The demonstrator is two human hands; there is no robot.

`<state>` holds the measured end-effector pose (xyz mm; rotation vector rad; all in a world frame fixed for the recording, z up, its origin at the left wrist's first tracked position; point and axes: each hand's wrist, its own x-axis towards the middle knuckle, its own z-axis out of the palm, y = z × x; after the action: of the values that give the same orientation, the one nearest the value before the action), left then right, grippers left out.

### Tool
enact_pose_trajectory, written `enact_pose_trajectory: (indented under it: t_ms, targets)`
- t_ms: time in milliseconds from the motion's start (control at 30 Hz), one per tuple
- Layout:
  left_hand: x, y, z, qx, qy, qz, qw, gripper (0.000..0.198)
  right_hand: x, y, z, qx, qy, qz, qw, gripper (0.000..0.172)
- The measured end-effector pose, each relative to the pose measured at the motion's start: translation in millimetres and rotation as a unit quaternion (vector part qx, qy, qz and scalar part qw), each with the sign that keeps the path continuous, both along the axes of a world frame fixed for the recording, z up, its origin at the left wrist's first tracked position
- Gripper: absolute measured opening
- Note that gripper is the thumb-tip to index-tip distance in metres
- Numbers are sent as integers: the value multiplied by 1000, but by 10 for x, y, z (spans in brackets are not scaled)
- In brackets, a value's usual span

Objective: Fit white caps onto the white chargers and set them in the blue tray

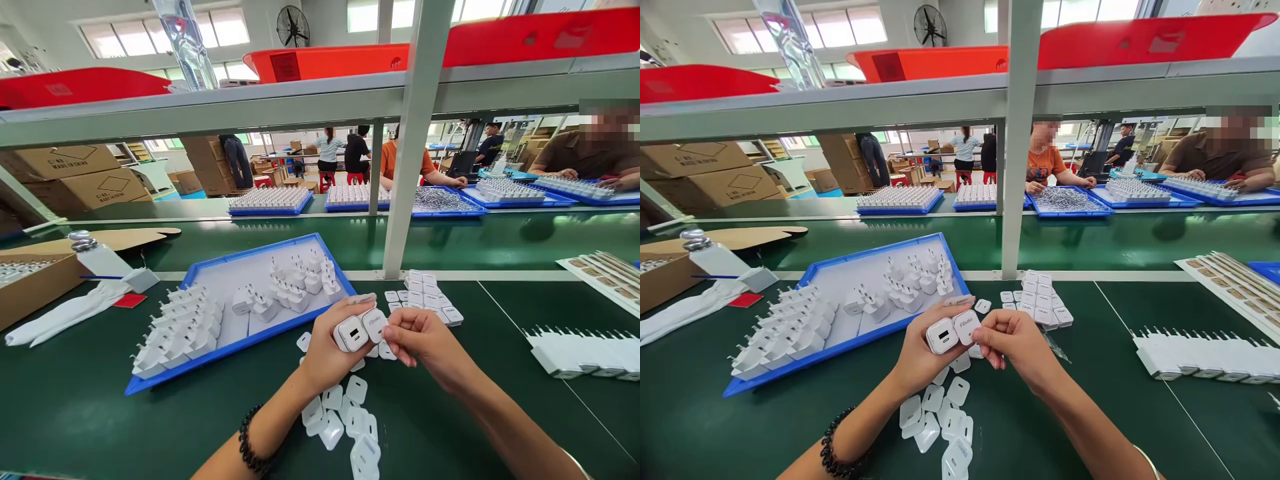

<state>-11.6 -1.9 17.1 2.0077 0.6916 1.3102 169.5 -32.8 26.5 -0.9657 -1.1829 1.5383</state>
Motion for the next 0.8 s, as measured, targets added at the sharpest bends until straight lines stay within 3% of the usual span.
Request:
enact_pose_trajectory:
  t_ms: [200, 800]
  targets:
    - [6, -4, -20, 33, 20, 21, 999, 39, -21, -10, -14, -10, 15, -1, 1000, 34]
    - [-79, 20, 77, 88, 84, -49, 991, 43, 32, -5, -5, -59, 30, 35, 997, 33]
